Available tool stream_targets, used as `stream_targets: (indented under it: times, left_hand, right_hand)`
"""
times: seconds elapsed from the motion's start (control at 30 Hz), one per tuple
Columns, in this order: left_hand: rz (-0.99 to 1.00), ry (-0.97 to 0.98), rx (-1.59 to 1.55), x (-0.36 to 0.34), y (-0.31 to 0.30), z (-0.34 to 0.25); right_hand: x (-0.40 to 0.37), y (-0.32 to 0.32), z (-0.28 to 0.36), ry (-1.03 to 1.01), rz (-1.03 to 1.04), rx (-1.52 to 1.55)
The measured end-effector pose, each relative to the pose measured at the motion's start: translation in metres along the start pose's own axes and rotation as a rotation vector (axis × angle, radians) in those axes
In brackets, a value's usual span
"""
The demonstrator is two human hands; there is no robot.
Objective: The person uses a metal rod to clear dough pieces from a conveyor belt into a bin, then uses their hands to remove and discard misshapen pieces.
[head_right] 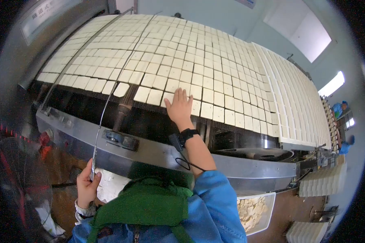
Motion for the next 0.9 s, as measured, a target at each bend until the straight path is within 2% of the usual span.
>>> stream_targets:
  times: [0.17, 0.23, 0.37, 0.43, 0.47, 0.53, 0.57, 0.63, 0.73, 0.87, 0.9]
  left_hand:
    - [-0.053, -0.02, 0.029, -0.013, 0.004, -0.002]
    - [-0.067, -0.026, 0.034, -0.018, 0.005, 0.001]
    - [-0.117, -0.032, 0.049, -0.029, 0.005, 0.002]
    - [-0.129, -0.061, 0.04, -0.036, 0.005, -0.002]
    - [-0.114, -0.103, 0.094, -0.04, 0.005, 0.0]
    - [-0.106, -0.139, 0.141, -0.044, 0.009, 0.005]
    - [-0.109, -0.061, 0.116, -0.042, 0.013, -0.001]
    - [-0.111, 0.024, 0.09, -0.039, 0.022, -0.01]
    - [-0.055, -0.004, 0.068, -0.027, 0.039, -0.01]
    - [0.005, 0.086, 0.233, 0.009, 0.073, -0.004]
    - [0.008, 0.103, 0.288, 0.021, 0.082, -0.004]
  right_hand:
    - [0.018, -0.005, 0.026, -0.004, -0.051, 0.022]
    - [0.028, 0.003, 0.062, -0.204, -0.033, 0.109]
    - [0.042, 0.012, 0.094, -0.342, -0.018, 0.24]
    - [0.039, 0.034, 0.093, -0.311, 0.233, 0.188]
    - [0.038, 0.031, 0.095, -0.323, 0.23, 0.189]
    - [0.035, 0.018, 0.096, -0.347, 0.157, 0.214]
    - [0.032, 0.009, 0.096, -0.352, 0.152, 0.213]
    - [0.022, -0.035, 0.099, -0.441, -0.061, 0.265]
    - [-0.017, -0.093, 0.091, -0.549, -0.148, 0.425]
    - [-0.096, -0.134, 0.047, -0.535, -0.104, 0.524]
    - [-0.114, -0.135, 0.025, -0.472, -0.088, 0.515]
Point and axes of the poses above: each hand's wrist, its own x-axis towards the middle knuckle, its own y-axis out of the palm, z = x × y, the point moved 10 cm from there along x, towards the middle knuckle, and after that the axes turned 8 degrees about -z, right-handed, at the moved point
